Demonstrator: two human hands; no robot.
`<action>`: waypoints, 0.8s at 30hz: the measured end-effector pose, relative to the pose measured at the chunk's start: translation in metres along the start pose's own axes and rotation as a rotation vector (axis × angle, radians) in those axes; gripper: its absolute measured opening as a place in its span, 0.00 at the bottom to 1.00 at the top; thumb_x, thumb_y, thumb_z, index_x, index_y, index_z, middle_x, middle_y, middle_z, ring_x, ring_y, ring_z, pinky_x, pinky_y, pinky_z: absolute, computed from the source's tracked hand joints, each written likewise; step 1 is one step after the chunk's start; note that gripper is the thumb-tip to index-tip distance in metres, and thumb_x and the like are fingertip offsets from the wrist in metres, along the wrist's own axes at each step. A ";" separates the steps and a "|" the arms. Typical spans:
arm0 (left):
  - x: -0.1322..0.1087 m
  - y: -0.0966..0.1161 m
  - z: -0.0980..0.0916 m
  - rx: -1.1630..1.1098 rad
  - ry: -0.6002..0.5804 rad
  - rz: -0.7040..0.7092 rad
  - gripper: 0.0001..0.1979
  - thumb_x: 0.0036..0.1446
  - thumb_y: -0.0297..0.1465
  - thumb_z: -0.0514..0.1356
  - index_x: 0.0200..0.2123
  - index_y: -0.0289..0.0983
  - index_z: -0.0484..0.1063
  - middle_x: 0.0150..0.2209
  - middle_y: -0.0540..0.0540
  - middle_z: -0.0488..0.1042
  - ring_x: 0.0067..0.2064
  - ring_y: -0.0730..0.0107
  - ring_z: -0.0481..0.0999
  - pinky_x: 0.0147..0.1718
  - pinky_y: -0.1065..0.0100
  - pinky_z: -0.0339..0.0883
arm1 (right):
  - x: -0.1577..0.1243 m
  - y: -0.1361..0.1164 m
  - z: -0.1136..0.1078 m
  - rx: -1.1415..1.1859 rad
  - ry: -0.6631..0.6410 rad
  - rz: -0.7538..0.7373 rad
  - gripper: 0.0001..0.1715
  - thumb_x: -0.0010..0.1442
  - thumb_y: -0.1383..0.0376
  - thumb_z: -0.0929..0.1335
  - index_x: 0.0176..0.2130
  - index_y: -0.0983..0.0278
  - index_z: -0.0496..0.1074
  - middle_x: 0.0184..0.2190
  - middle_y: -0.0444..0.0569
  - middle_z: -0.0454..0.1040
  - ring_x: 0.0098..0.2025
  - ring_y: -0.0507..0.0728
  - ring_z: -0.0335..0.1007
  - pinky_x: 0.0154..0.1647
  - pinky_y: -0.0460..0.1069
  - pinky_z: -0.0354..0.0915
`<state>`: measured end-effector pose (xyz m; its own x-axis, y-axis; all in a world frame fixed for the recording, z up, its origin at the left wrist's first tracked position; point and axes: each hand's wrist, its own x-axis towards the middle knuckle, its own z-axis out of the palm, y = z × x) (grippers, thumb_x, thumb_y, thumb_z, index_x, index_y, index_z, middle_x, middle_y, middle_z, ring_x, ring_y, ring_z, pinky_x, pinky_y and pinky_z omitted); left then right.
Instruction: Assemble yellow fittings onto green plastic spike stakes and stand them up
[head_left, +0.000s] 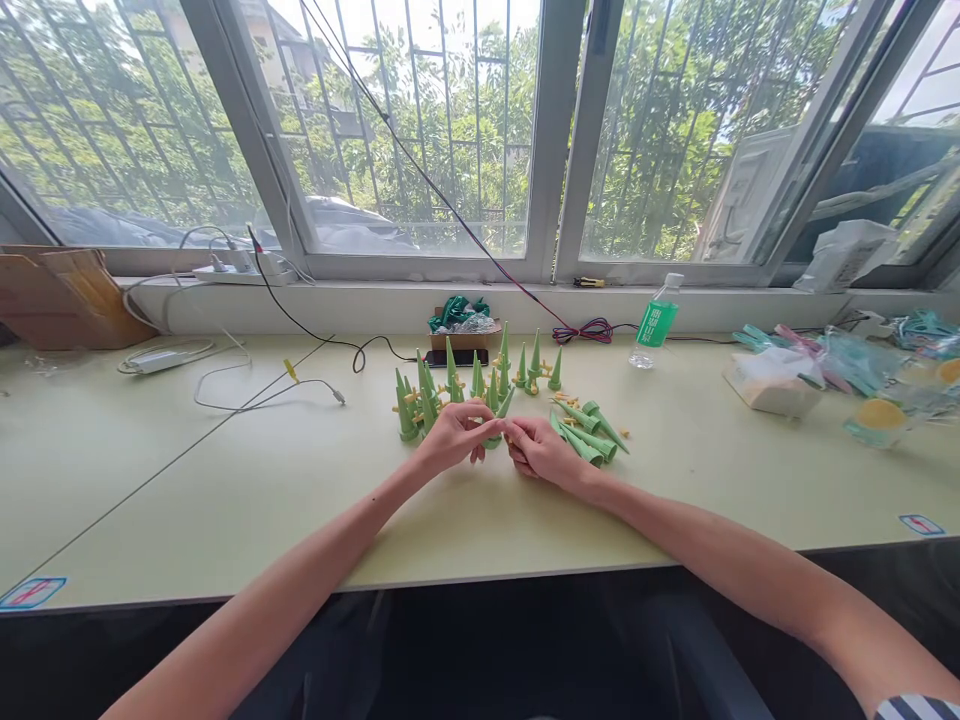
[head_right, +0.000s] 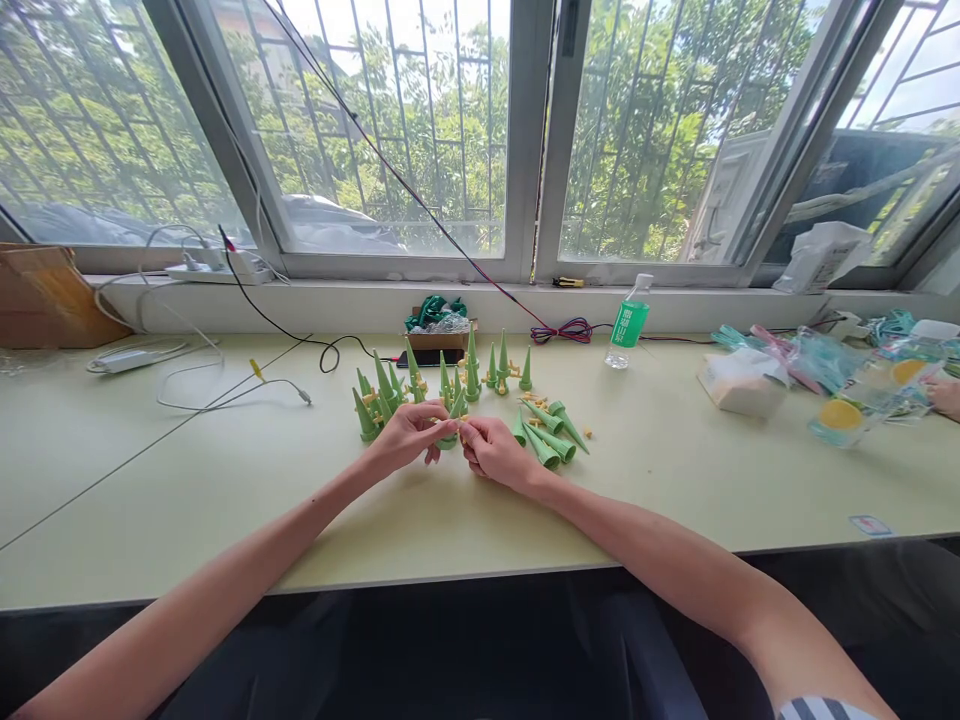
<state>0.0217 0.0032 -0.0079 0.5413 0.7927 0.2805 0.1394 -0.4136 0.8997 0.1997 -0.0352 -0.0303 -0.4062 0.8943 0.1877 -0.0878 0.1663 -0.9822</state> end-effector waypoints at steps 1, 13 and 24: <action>0.000 0.001 0.000 0.004 0.003 -0.004 0.19 0.52 0.45 0.64 0.27 0.32 0.73 0.30 0.51 0.63 0.17 0.81 0.70 0.12 0.77 0.62 | 0.000 0.000 0.000 -0.015 0.009 -0.009 0.22 0.63 0.49 0.63 0.27 0.62 0.57 0.17 0.36 0.50 0.16 0.46 0.43 0.14 0.43 0.45; -0.001 0.007 0.002 -0.087 -0.006 -0.136 0.23 0.56 0.46 0.61 0.21 0.32 0.71 0.11 0.54 0.60 0.12 0.81 0.61 0.13 0.76 0.54 | -0.004 -0.006 -0.001 -0.525 0.126 -0.226 0.20 0.66 0.57 0.58 0.25 0.62 0.57 0.19 0.41 0.59 0.22 0.50 0.53 0.26 0.47 0.52; -0.001 0.008 0.005 -0.039 0.027 -0.200 0.25 0.55 0.50 0.59 0.20 0.33 0.70 0.12 0.55 0.58 0.11 0.79 0.61 0.10 0.75 0.49 | -0.006 -0.010 0.003 -0.497 0.128 -0.237 0.20 0.66 0.58 0.60 0.24 0.62 0.59 0.19 0.42 0.60 0.22 0.50 0.52 0.26 0.47 0.51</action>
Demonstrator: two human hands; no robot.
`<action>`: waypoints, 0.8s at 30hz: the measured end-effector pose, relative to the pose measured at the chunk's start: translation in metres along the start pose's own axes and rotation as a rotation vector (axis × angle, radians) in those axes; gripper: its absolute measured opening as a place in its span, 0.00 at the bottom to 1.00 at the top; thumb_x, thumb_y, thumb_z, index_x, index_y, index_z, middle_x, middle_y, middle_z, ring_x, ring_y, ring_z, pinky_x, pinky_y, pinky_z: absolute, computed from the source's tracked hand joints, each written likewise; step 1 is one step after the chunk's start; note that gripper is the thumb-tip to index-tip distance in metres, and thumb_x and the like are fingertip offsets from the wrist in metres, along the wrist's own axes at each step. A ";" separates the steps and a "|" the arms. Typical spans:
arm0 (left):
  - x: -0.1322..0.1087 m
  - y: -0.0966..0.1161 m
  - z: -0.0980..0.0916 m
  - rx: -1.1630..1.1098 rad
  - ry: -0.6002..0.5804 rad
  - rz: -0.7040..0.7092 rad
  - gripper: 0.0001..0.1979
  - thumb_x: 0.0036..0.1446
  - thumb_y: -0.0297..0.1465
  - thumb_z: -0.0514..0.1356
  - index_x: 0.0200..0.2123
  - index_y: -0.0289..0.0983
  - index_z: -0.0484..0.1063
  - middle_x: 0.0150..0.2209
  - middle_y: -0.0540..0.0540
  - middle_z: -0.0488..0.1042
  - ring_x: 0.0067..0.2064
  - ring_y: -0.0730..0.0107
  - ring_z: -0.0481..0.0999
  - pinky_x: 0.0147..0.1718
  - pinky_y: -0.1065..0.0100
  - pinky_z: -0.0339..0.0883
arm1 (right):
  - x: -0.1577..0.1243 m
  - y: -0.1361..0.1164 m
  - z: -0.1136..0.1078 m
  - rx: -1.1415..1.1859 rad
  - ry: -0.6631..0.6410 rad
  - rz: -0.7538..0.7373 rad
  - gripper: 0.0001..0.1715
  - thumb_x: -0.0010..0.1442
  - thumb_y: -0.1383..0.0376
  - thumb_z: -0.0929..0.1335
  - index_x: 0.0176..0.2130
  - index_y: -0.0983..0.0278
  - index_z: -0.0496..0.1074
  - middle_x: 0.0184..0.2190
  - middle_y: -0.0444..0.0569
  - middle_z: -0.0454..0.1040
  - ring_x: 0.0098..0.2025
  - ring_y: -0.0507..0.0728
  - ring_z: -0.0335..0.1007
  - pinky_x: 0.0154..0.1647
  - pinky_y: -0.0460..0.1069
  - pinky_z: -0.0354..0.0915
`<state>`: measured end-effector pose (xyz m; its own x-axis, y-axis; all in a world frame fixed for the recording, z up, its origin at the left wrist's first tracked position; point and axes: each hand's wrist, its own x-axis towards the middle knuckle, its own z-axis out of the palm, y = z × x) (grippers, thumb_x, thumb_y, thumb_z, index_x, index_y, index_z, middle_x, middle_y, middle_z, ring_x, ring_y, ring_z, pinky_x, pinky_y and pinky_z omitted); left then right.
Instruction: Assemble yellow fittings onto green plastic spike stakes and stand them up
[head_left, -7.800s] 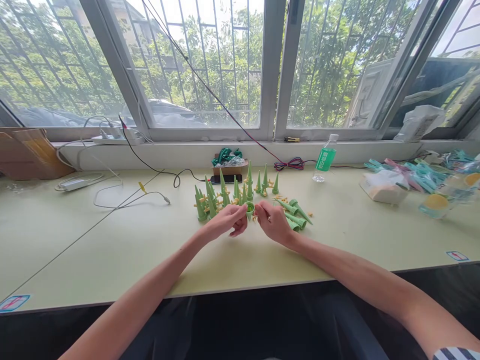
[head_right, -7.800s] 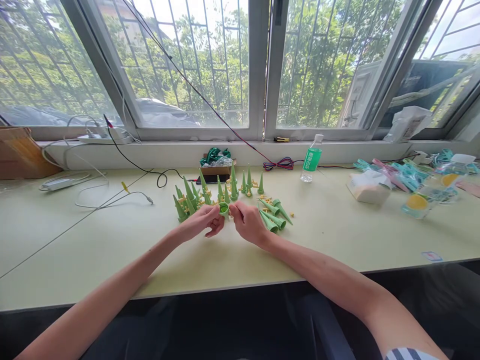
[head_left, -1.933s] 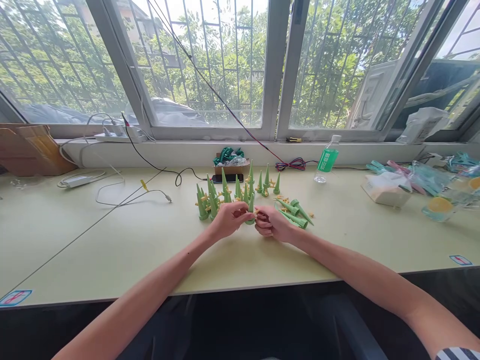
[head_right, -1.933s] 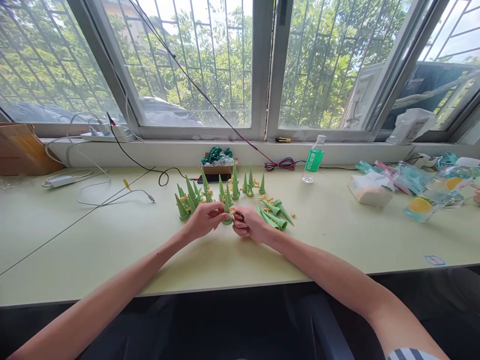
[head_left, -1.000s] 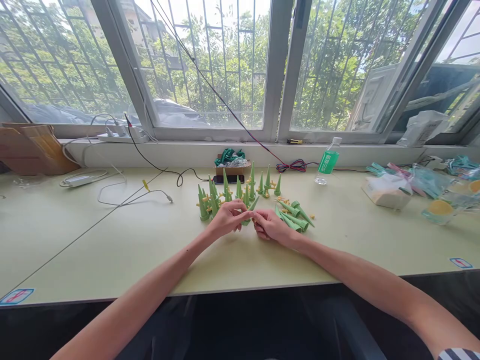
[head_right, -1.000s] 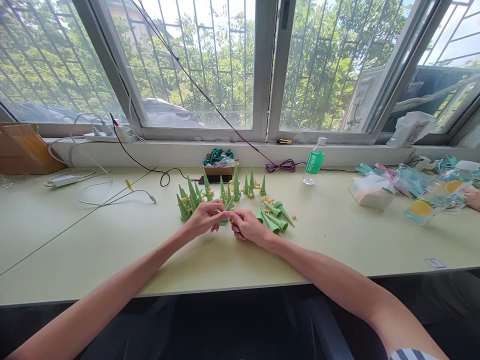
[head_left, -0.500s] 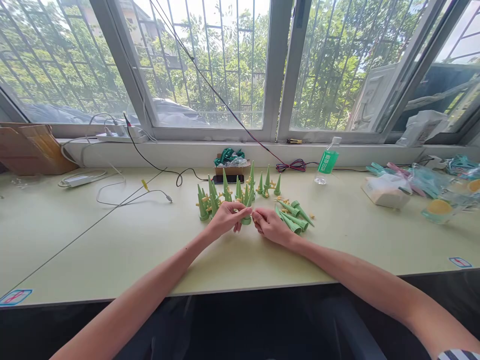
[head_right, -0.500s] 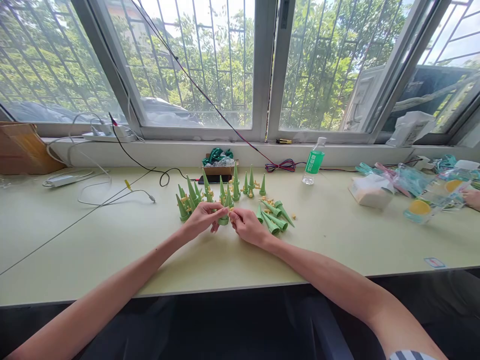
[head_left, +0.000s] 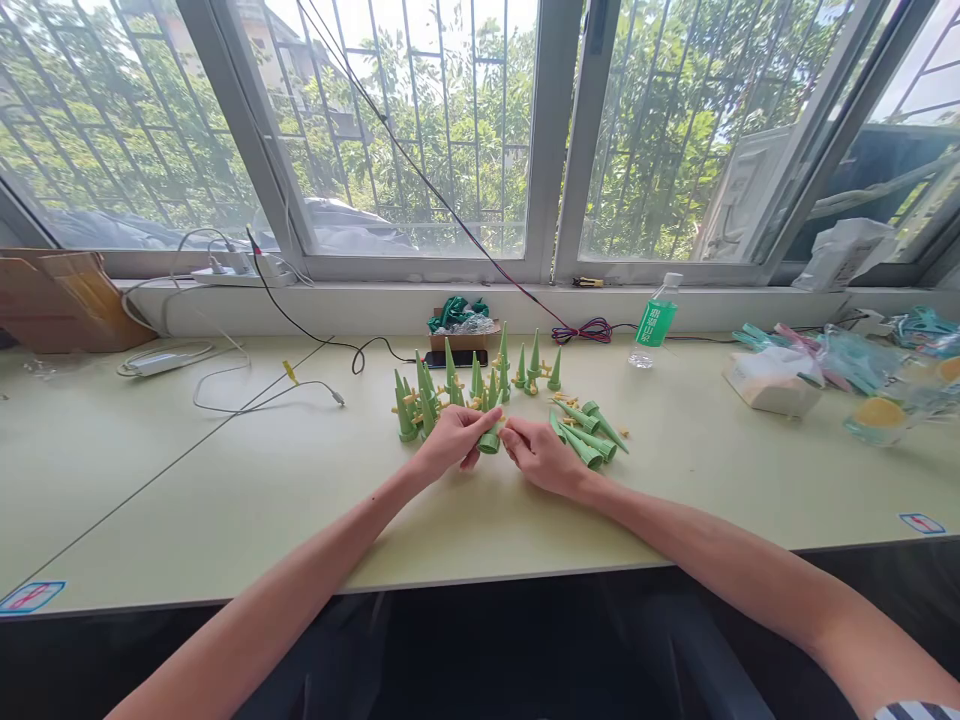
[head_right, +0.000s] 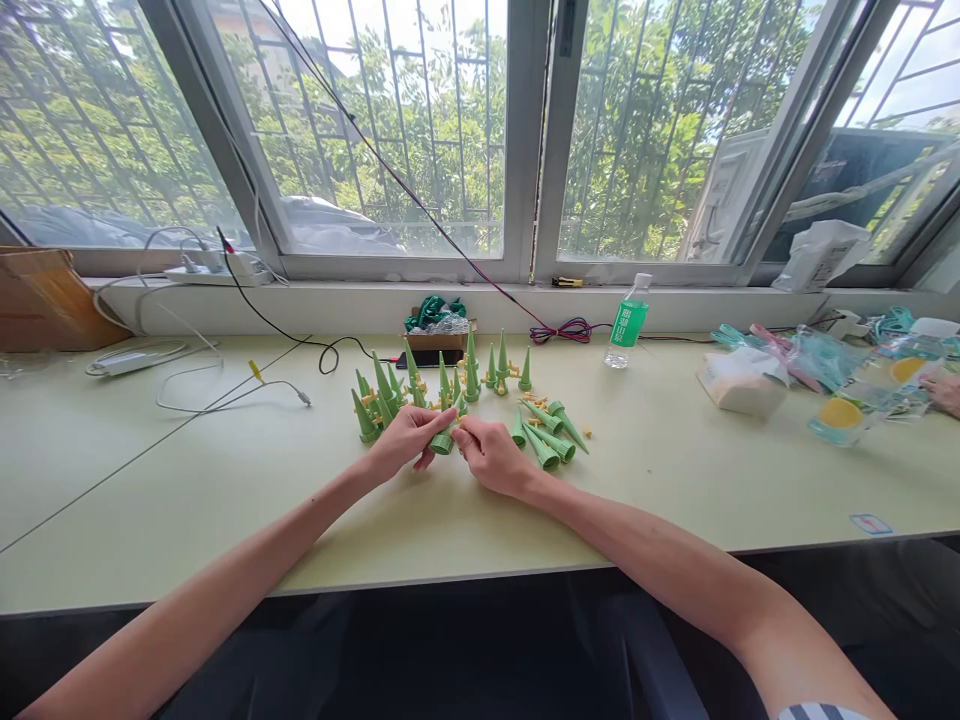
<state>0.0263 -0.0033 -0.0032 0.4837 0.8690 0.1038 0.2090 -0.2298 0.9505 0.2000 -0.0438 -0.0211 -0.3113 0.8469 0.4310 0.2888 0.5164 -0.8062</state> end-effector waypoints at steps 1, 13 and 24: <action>0.000 0.001 0.001 0.020 0.011 -0.004 0.26 0.56 0.50 0.58 0.20 0.33 0.68 0.11 0.55 0.58 0.11 0.79 0.61 0.10 0.76 0.48 | 0.000 0.000 0.000 0.032 0.002 0.023 0.21 0.66 0.57 0.60 0.23 0.62 0.59 0.19 0.42 0.60 0.22 0.50 0.52 0.25 0.47 0.51; 0.002 -0.002 0.006 0.255 0.143 0.200 0.27 0.61 0.48 0.52 0.17 0.36 0.59 0.11 0.55 0.58 0.13 0.81 0.57 0.14 0.75 0.50 | 0.010 0.000 -0.005 0.682 -0.063 0.368 0.25 0.61 0.54 0.64 0.21 0.61 0.51 0.12 0.36 0.49 0.14 0.47 0.46 0.13 0.44 0.46; -0.002 -0.002 0.001 0.375 0.017 0.433 0.23 0.61 0.48 0.52 0.24 0.37 0.56 0.19 0.55 0.54 0.21 0.79 0.52 0.19 0.74 0.47 | 0.012 -0.007 -0.011 0.855 -0.157 0.499 0.25 0.61 0.57 0.64 0.19 0.61 0.49 0.10 0.36 0.47 0.13 0.46 0.43 0.14 0.44 0.41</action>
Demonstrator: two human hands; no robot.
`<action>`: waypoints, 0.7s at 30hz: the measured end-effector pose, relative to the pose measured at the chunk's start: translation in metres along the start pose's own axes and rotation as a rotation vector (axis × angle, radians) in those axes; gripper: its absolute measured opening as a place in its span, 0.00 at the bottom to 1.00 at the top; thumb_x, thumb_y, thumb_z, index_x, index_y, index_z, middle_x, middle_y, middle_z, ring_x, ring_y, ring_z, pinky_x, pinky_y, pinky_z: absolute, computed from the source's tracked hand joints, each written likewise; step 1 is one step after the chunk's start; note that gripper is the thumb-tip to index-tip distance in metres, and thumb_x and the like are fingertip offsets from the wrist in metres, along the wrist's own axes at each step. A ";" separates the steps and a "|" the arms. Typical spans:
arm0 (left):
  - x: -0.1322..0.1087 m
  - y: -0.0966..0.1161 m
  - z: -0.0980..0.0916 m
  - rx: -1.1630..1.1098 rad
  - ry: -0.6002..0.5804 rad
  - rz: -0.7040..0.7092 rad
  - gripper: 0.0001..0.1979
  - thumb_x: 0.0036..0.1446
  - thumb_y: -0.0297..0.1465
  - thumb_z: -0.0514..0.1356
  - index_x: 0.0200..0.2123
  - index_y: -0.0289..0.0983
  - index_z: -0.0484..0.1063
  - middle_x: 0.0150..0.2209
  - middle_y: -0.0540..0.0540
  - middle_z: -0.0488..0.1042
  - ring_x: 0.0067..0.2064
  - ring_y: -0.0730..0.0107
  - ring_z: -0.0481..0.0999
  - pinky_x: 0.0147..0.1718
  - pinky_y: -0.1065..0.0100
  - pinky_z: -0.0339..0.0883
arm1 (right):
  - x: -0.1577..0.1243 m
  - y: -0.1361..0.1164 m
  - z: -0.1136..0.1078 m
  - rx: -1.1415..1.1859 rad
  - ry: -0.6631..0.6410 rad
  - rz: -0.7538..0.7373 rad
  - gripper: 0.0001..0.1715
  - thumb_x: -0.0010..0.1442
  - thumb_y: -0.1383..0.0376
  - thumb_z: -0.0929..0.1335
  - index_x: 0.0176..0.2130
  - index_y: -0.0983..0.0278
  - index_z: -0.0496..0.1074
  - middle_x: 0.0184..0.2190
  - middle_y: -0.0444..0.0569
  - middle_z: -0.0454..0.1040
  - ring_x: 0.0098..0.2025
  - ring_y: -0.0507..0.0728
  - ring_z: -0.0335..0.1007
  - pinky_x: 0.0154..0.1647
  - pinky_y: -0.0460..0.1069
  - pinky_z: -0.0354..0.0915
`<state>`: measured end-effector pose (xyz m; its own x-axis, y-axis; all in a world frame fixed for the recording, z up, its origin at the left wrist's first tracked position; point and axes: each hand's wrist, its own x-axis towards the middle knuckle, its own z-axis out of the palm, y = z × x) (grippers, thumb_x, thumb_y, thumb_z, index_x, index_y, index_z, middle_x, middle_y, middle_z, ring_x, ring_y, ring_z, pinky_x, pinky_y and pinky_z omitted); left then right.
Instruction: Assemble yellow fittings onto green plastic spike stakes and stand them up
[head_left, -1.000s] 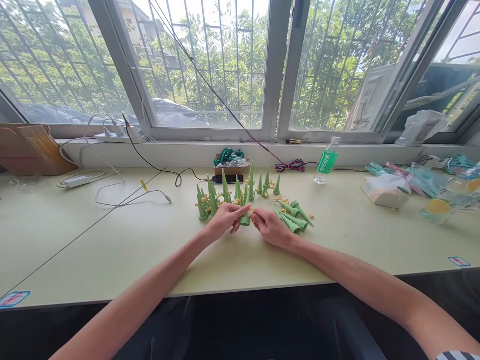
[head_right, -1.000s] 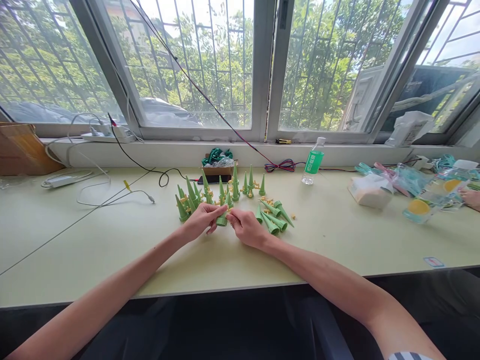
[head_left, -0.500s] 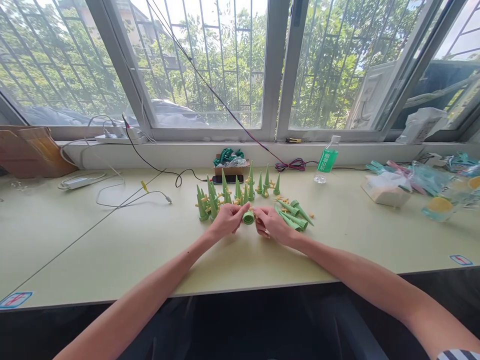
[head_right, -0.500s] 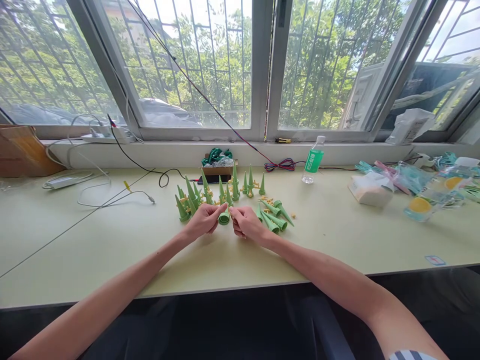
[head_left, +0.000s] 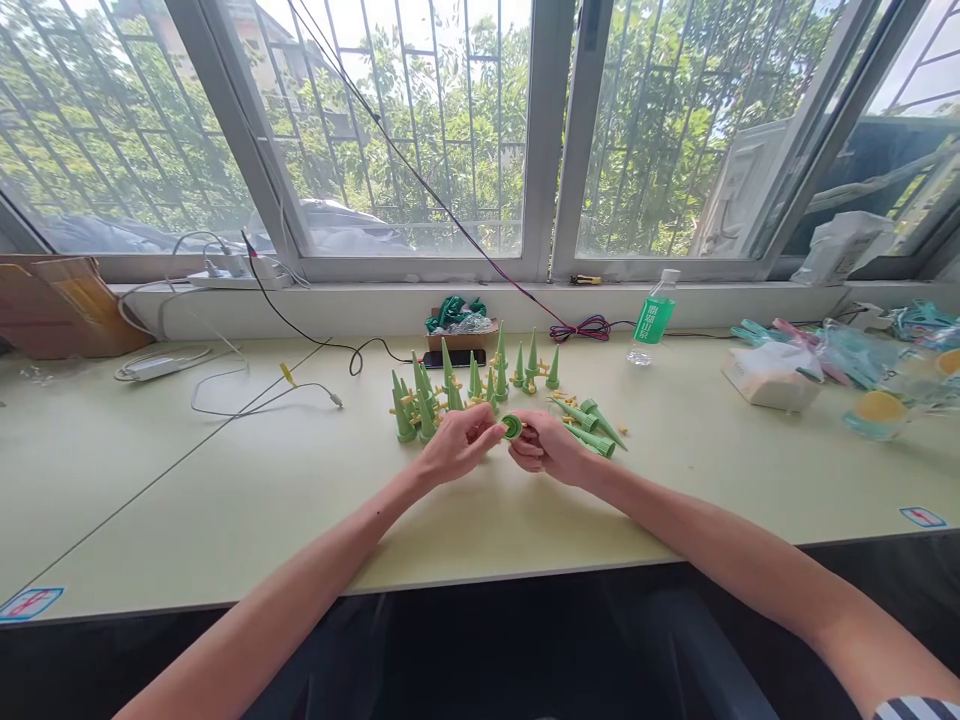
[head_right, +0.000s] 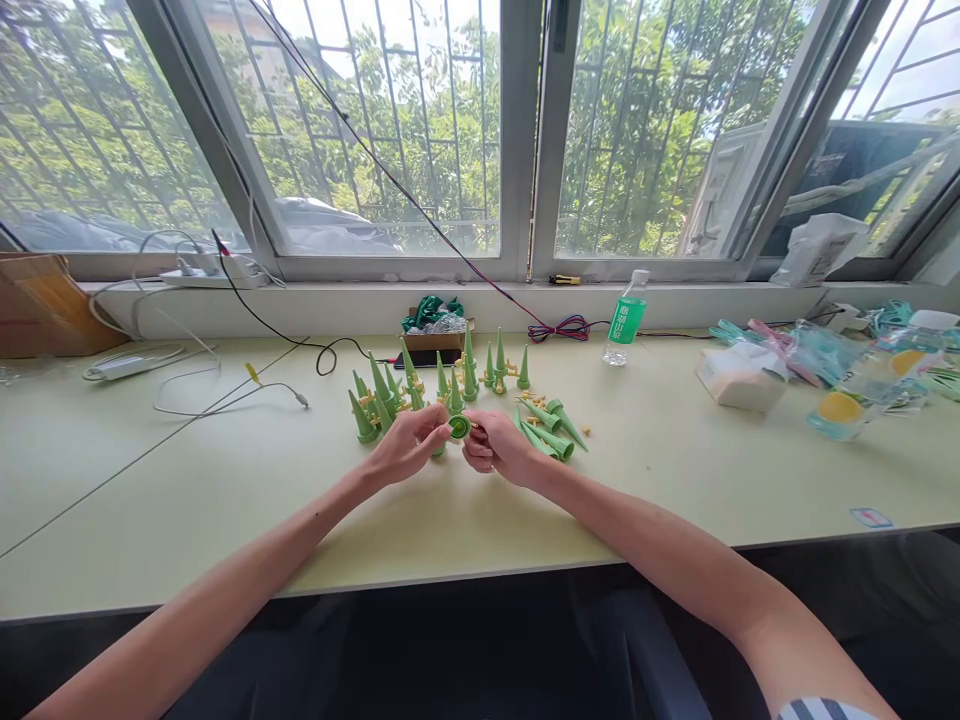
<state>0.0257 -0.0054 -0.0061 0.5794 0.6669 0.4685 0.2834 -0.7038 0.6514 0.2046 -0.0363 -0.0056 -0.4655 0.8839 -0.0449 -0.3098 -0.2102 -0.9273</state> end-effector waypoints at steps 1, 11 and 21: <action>0.000 0.000 0.000 0.010 -0.016 0.014 0.22 0.60 0.48 0.53 0.24 0.37 0.56 0.19 0.55 0.54 0.21 0.79 0.52 0.20 0.74 0.47 | 0.000 0.000 -0.001 0.004 -0.002 0.001 0.25 0.61 0.57 0.64 0.20 0.61 0.49 0.10 0.36 0.47 0.13 0.46 0.43 0.14 0.44 0.41; -0.001 0.000 -0.001 0.077 -0.109 0.029 0.20 0.60 0.43 0.55 0.24 0.37 0.54 0.19 0.56 0.55 0.22 0.79 0.51 0.21 0.73 0.46 | -0.001 0.000 0.000 0.000 0.007 0.006 0.25 0.61 0.56 0.65 0.20 0.61 0.51 0.12 0.35 0.47 0.14 0.46 0.41 0.15 0.43 0.41; -0.001 0.003 -0.001 0.180 -0.141 0.031 0.19 0.62 0.41 0.53 0.24 0.37 0.53 0.20 0.55 0.58 0.22 0.78 0.54 0.23 0.73 0.49 | 0.005 0.009 -0.007 -0.002 0.026 0.024 0.27 0.62 0.54 0.64 0.20 0.61 0.49 0.11 0.37 0.49 0.14 0.47 0.43 0.14 0.43 0.42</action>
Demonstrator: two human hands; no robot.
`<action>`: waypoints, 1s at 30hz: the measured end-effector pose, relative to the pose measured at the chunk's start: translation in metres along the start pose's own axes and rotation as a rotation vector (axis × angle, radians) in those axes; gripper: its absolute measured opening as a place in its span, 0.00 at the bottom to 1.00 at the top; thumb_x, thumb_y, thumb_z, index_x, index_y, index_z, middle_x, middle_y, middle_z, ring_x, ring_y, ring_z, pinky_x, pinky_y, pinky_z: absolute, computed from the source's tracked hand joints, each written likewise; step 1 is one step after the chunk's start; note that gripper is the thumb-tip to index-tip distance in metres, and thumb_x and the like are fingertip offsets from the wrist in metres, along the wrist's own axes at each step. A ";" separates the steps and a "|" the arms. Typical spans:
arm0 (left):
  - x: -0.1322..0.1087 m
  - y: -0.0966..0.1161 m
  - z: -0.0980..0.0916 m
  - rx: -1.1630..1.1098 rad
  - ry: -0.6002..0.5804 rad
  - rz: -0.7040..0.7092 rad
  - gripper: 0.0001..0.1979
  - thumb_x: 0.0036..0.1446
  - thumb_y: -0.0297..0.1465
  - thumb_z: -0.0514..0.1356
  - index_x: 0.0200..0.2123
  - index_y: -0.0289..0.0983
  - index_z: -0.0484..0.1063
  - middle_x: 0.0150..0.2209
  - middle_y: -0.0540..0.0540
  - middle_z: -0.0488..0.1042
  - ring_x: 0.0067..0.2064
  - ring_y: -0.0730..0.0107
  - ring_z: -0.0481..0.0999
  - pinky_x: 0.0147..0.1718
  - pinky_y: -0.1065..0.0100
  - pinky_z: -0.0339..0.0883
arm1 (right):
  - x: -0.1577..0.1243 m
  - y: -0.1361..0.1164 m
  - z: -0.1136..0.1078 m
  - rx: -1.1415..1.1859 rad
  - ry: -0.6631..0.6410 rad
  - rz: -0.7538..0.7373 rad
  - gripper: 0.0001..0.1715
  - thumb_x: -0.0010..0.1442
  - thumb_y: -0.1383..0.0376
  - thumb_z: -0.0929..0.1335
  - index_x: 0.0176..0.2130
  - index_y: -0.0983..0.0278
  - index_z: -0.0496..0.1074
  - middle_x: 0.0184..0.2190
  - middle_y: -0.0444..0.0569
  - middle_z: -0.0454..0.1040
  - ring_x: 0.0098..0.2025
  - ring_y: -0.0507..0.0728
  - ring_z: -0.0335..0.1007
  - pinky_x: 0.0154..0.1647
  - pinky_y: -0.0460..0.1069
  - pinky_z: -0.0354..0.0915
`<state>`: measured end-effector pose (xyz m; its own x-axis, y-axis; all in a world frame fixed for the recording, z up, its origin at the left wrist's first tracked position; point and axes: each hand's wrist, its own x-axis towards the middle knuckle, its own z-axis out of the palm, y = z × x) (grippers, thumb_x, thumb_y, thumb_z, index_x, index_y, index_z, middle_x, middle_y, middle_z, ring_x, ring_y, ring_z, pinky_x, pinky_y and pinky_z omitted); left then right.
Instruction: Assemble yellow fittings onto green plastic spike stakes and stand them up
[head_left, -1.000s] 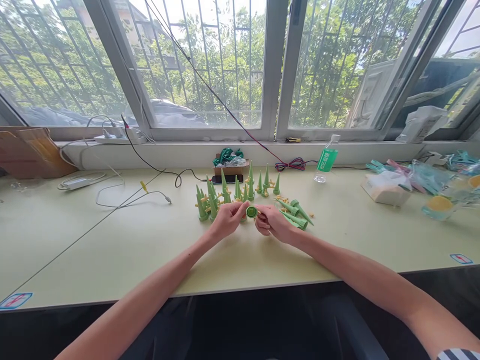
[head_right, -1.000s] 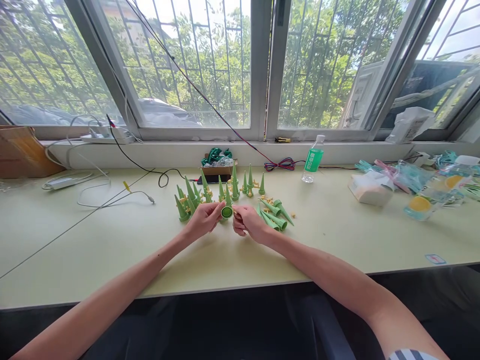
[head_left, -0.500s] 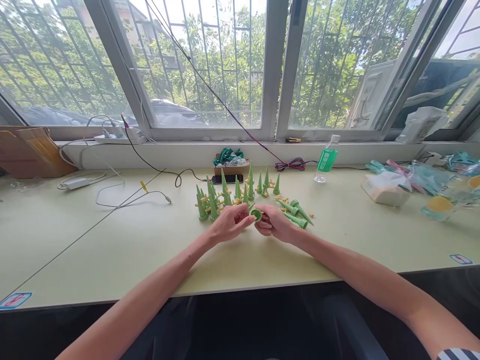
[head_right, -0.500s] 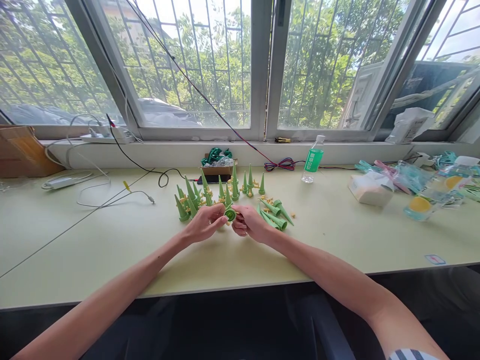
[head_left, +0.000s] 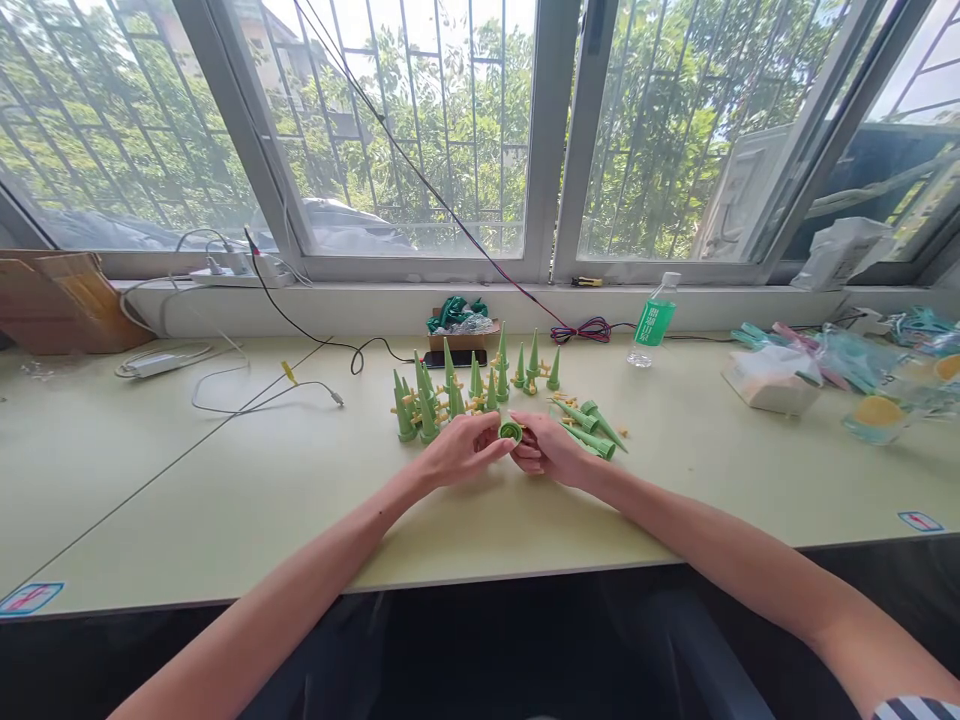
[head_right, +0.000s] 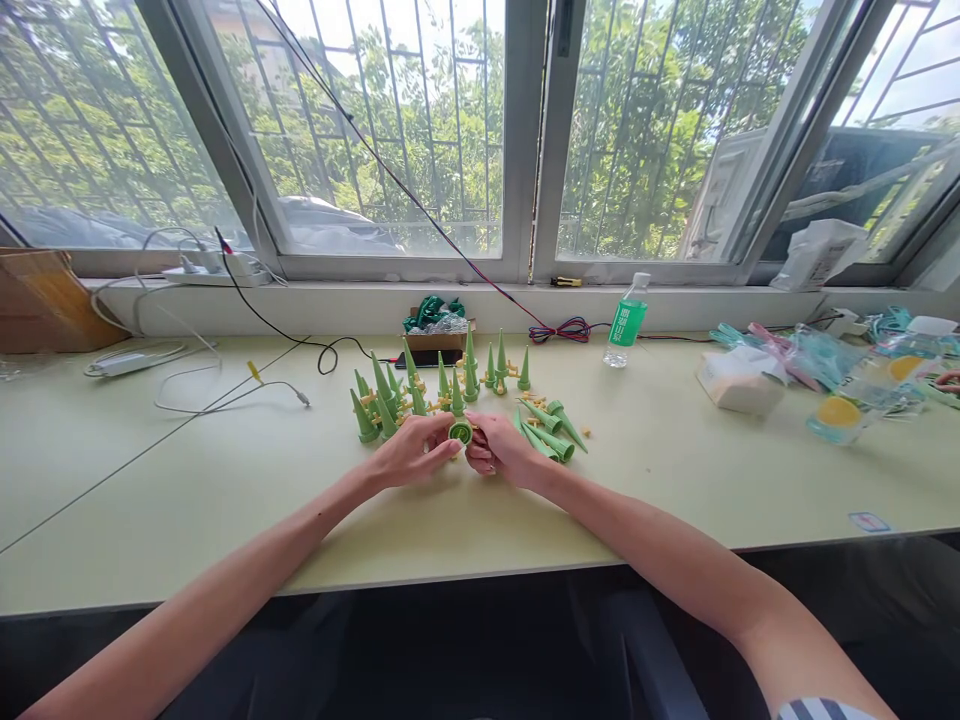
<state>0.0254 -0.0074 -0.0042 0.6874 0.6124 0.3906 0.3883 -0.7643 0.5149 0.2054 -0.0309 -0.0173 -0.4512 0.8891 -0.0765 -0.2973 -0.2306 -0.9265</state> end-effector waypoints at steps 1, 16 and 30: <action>0.000 0.000 0.000 0.010 -0.002 -0.001 0.19 0.62 0.42 0.52 0.24 0.37 0.53 0.20 0.55 0.58 0.22 0.78 0.54 0.23 0.72 0.49 | 0.000 0.001 0.000 0.000 0.004 0.007 0.27 0.62 0.54 0.64 0.20 0.61 0.49 0.11 0.37 0.49 0.14 0.47 0.43 0.14 0.43 0.42; 0.000 -0.002 0.005 0.091 0.038 -0.006 0.19 0.64 0.39 0.48 0.24 0.38 0.47 0.19 0.55 0.50 0.23 0.75 0.49 0.24 0.71 0.46 | -0.003 -0.003 0.003 -0.059 -0.017 -0.049 0.25 0.60 0.49 0.66 0.24 0.62 0.55 0.14 0.36 0.52 0.14 0.45 0.46 0.15 0.43 0.41; 0.002 0.002 0.004 0.029 0.051 -0.080 0.20 0.66 0.42 0.45 0.24 0.38 0.48 0.19 0.55 0.50 0.23 0.76 0.49 0.24 0.71 0.46 | 0.002 0.005 -0.002 -0.213 0.010 -0.248 0.27 0.59 0.45 0.65 0.24 0.62 0.55 0.15 0.35 0.53 0.14 0.46 0.53 0.12 0.43 0.47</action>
<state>0.0293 -0.0082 -0.0055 0.6214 0.6809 0.3876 0.4594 -0.7174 0.5238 0.2044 -0.0296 -0.0227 -0.3783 0.9121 0.1581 -0.2136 0.0802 -0.9736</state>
